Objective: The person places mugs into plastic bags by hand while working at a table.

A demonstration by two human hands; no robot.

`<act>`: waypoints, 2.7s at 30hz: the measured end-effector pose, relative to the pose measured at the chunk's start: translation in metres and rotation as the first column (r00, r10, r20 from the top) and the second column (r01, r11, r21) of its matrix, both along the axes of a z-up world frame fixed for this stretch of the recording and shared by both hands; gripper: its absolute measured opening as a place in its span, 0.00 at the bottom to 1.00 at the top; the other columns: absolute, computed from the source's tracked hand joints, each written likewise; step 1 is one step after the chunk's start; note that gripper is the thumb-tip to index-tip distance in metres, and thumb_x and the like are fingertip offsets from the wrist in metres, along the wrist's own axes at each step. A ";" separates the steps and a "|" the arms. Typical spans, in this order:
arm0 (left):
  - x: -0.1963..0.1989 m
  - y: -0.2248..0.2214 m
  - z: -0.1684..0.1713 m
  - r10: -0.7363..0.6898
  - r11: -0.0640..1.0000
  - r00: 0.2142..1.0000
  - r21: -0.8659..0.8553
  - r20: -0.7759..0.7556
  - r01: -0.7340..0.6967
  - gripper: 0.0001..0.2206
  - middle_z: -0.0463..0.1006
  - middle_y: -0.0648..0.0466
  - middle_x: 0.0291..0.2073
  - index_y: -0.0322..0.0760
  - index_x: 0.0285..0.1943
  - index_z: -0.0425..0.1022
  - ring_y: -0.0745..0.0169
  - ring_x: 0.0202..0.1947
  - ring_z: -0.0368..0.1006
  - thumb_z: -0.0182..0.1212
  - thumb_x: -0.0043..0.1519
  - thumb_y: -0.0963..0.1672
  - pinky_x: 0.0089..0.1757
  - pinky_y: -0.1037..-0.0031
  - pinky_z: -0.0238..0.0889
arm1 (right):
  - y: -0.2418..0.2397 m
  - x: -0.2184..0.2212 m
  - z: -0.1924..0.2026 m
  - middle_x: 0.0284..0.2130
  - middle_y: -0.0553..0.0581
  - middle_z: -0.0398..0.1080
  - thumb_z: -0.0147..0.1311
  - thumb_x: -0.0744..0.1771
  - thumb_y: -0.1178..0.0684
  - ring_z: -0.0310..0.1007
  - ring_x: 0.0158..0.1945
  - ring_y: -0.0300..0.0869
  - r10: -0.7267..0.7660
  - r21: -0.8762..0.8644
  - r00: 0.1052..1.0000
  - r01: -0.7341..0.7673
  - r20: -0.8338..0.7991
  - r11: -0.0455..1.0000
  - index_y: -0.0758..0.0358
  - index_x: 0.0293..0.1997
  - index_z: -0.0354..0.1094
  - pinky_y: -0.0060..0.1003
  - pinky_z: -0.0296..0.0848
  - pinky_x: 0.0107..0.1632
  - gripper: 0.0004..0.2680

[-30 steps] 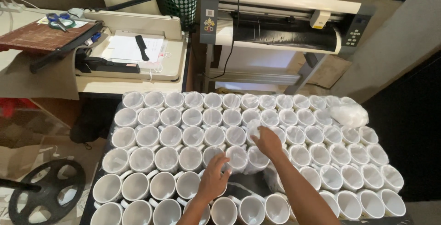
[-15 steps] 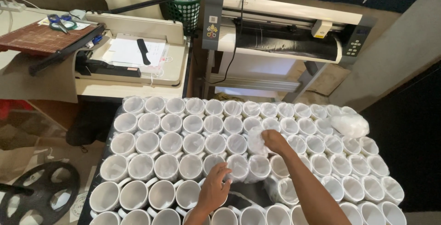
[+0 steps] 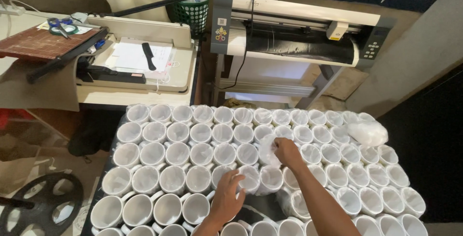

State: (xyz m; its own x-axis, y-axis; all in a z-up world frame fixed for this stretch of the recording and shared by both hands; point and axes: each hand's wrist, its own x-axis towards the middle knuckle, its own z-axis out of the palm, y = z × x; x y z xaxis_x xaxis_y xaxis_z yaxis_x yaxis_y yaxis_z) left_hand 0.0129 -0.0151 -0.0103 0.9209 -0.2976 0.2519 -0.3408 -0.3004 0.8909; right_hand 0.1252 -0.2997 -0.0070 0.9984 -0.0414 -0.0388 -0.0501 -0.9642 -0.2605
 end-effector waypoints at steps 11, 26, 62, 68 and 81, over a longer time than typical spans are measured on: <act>0.104 -0.109 0.023 -0.137 0.986 0.980 -0.078 0.143 0.149 0.37 0.67 0.34 0.59 0.28 0.69 0.56 0.30 0.59 0.63 0.71 0.51 0.41 0.54 0.50 0.59 | -0.004 -0.018 0.033 0.32 0.67 0.76 0.57 0.62 0.61 0.77 0.37 0.58 -0.102 0.349 0.982 0.040 0.160 0.936 0.68 0.37 0.73 0.46 0.73 0.41 0.04; 0.092 -0.110 0.011 -0.380 0.896 0.828 0.385 0.411 0.220 0.21 0.73 0.42 0.55 0.36 0.57 0.76 0.39 0.64 0.61 0.65 0.52 0.42 0.62 0.47 0.48 | 0.004 -0.026 0.106 0.41 0.60 0.75 0.54 0.66 0.59 0.79 0.42 0.46 -0.122 0.497 0.833 -0.198 0.540 0.845 0.64 0.47 0.70 0.37 0.77 0.46 0.07; 0.095 -0.114 -0.018 -0.356 0.754 0.934 0.587 -0.013 0.295 0.27 0.72 0.47 0.58 0.44 0.63 0.73 0.46 0.63 0.59 0.65 0.58 0.55 0.57 0.50 0.53 | -0.016 0.012 0.072 0.31 0.54 0.72 0.42 0.71 0.52 0.75 0.35 0.39 -0.244 0.790 0.968 0.105 0.057 0.604 0.64 0.44 0.63 0.38 0.77 0.40 0.07; 0.091 -0.105 -0.019 -0.344 0.859 0.918 0.460 0.195 0.224 0.26 0.72 0.44 0.57 0.37 0.58 0.75 0.45 0.64 0.59 0.68 0.56 0.53 0.61 0.42 0.44 | -0.019 0.002 0.123 0.37 0.55 0.70 0.42 0.74 0.53 0.72 0.38 0.39 -0.400 0.915 0.894 -0.027 0.202 0.402 0.63 0.49 0.61 0.38 0.75 0.43 0.05; 0.050 -0.013 0.084 0.034 0.997 0.930 -0.081 0.367 -0.005 0.14 0.79 0.49 0.43 0.34 0.53 0.75 0.48 0.49 0.73 0.64 0.60 0.43 0.55 0.59 0.60 | 0.055 -0.061 0.087 0.33 0.51 0.71 0.42 0.74 0.53 0.59 0.31 0.32 -0.124 0.990 0.990 -0.058 0.073 0.126 0.61 0.50 0.59 0.27 0.59 0.34 0.04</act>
